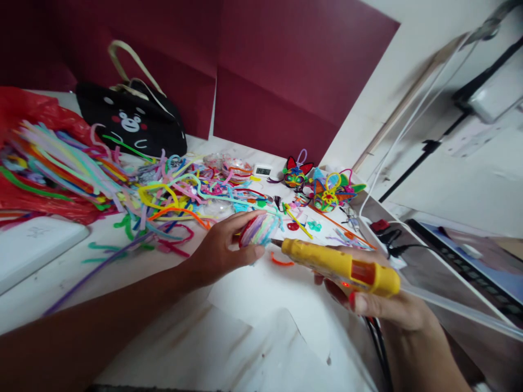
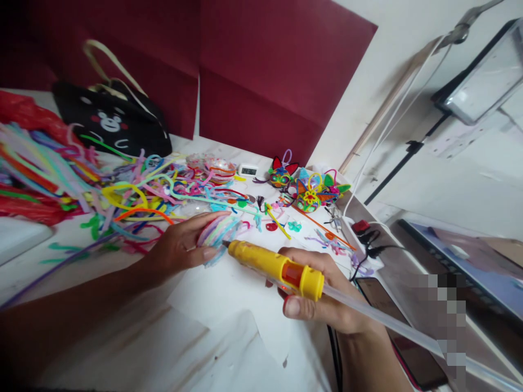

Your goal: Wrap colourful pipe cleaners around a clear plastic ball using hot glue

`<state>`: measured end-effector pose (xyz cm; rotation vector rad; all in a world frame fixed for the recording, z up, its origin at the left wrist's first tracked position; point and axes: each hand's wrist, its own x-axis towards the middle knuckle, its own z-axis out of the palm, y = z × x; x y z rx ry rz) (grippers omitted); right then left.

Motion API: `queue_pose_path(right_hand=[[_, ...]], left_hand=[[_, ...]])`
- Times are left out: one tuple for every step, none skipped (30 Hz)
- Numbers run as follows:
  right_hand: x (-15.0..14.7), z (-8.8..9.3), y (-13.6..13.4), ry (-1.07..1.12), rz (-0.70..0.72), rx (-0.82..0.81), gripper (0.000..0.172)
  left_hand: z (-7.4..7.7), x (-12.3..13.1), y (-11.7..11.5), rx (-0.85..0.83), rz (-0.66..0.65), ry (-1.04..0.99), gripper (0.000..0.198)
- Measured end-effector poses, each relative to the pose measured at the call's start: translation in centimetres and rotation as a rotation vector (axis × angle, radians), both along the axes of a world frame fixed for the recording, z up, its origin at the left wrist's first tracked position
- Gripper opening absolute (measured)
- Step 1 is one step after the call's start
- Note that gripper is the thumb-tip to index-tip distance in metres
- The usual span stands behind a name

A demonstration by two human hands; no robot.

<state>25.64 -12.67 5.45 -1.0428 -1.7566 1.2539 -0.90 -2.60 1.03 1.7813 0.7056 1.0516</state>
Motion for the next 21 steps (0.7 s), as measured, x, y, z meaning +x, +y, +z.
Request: queue_pose_path(right_hand=[[0.04, -0.03, -0.01, -0.001, 0.002, 0.001, 0.029], [0.09, -0.08, -0.02, 0.002, 0.004, 0.005, 0.030], [0.14, -0.13, -0.01, 0.006, 0.007, 0.008, 0.030], [0.19, -0.17, 0.00, 0.011, 0.011, 0.009, 0.030], [0.23, -0.21, 0.01, 0.015, 0.013, 0.011, 0.030], [0.26, -0.23, 0.03, 0.016, 0.012, 0.012, 0.030], [0.27, -0.24, 0.04, 0.013, 0.013, 0.012, 0.029], [0.28, -0.22, 0.05, 0.012, 0.016, 0.013, 0.029], [0.27, -0.20, 0.05, 0.010, 0.018, 0.012, 0.029], [0.27, -0.17, 0.06, 0.008, 0.020, 0.011, 0.029], [0.27, -0.14, 0.07, 0.006, 0.020, 0.011, 0.029], [0.28, -0.13, 0.09, 0.002, 0.020, 0.011, 0.029], [0.29, -0.13, 0.11, -0.003, 0.022, 0.014, 0.029], [0.31, -0.14, 0.14, -0.005, 0.023, 0.020, 0.029], [0.34, -0.17, 0.17, -0.002, 0.023, 0.027, 0.029], [0.37, -0.21, 0.19, 0.003, 0.023, 0.034, 0.029], [0.39, -0.25, 0.22, 0.006, 0.023, 0.038, 0.029], [0.42, -0.28, 0.24, 0.008, 0.021, 0.040, 0.029], [0.43, -0.30, 0.26, 0.009, 0.019, 0.042, 0.029], [0.44, -0.30, 0.27, 0.003, 0.020, 0.040, 0.029], [0.45, -0.29, 0.27, -0.005, 0.020, 0.037, 0.029]], left_hand=[[0.00, 0.00, 0.01, -0.001, -0.003, 0.001, 0.069], [0.00, 0.01, 0.01, -0.001, -0.007, 0.001, 0.069], [-0.01, 0.01, 0.01, -0.005, -0.009, -0.002, 0.070], [-0.03, 0.00, 0.00, -0.009, -0.010, -0.002, 0.070], [-0.04, -0.01, -0.02, -0.012, -0.009, -0.001, 0.071], [-0.06, -0.02, -0.03, -0.015, -0.008, 0.003, 0.071], [-0.09, -0.04, -0.05, -0.017, -0.005, 0.007, 0.072], [-0.11, -0.05, -0.07, -0.017, -0.004, 0.008, 0.072], [-0.12, -0.06, -0.07, -0.018, -0.006, 0.008, 0.071], [-0.12, -0.06, -0.08, -0.019, -0.009, 0.006, 0.071], [-0.11, -0.04, -0.08, -0.023, -0.011, 0.004, 0.071], [-0.08, -0.02, -0.07, -0.026, -0.013, 0.003, 0.070], [-0.03, 0.01, -0.07, -0.027, -0.013, 0.002, 0.071], [0.02, 0.04, -0.07, -0.029, -0.011, 0.004, 0.071], [0.06, 0.08, -0.07, -0.031, -0.007, 0.007, 0.071], [0.09, 0.10, -0.08, -0.033, -0.004, 0.010, 0.070], [0.10, 0.11, -0.09, -0.035, -0.001, 0.010, 0.070], [0.09, 0.10, -0.10, -0.035, 0.000, 0.008, 0.069], [0.07, 0.09, -0.11, -0.036, 0.000, 0.006, 0.069], [0.03, 0.06, -0.11, -0.036, -0.001, 0.003, 0.069], [-0.01, 0.04, -0.11, -0.038, -0.004, 0.000, 0.070]])
